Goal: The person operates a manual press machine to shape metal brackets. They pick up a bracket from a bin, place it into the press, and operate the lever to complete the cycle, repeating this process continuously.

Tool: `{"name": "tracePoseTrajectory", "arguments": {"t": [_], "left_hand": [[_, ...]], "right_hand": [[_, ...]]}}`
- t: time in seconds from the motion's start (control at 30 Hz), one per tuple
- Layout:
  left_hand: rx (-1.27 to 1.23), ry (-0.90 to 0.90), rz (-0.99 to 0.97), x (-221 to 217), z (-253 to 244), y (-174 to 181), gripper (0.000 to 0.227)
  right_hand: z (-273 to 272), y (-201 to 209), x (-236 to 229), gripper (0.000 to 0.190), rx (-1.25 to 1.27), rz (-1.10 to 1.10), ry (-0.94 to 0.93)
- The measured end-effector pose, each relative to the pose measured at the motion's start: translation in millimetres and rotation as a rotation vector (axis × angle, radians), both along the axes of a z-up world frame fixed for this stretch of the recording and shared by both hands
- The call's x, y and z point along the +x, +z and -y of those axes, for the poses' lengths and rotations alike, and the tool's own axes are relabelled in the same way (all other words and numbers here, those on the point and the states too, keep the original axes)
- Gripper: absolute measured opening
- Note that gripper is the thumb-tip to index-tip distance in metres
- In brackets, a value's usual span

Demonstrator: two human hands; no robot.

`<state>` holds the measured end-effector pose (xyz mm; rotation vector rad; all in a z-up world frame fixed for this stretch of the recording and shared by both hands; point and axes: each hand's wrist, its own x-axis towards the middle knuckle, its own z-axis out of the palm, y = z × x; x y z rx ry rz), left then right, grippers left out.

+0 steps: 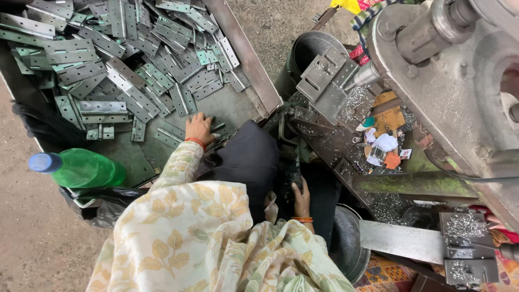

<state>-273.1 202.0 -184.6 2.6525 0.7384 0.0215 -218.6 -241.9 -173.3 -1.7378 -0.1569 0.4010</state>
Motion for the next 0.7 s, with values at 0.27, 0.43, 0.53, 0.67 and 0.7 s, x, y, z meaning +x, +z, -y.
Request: {"name": "tracePoseTrajectory", "arguments": {"t": [0.27, 0.43, 0.53, 0.67, 0.7], "left_hand": [[-0.269, 0.175, 0.212, -7, -11, -18, 0.096], [-0.229, 0.165, 0.21, -7, -11, -34, 0.084], [-0.31, 0.195, 0.283, -5, -16, -30, 0.088], [-0.309, 0.179, 0.059, 4, -27, -21, 0.081], [-0.33, 0.165, -0.015, 5, -29, -20, 0.08]], "right_hand": [[-3, 9, -4, 0.059, -0.033, -0.082, -0.045], [-4, 13, -5, 0.057, 0.031, 0.043, 0.015], [-3, 14, -6, 0.057, 0.029, 0.029, 0.002], [-2, 13, -4, 0.06, -0.004, 0.005, -0.022], [0, 13, -4, 0.06, -0.027, 0.038, -0.018]]}}
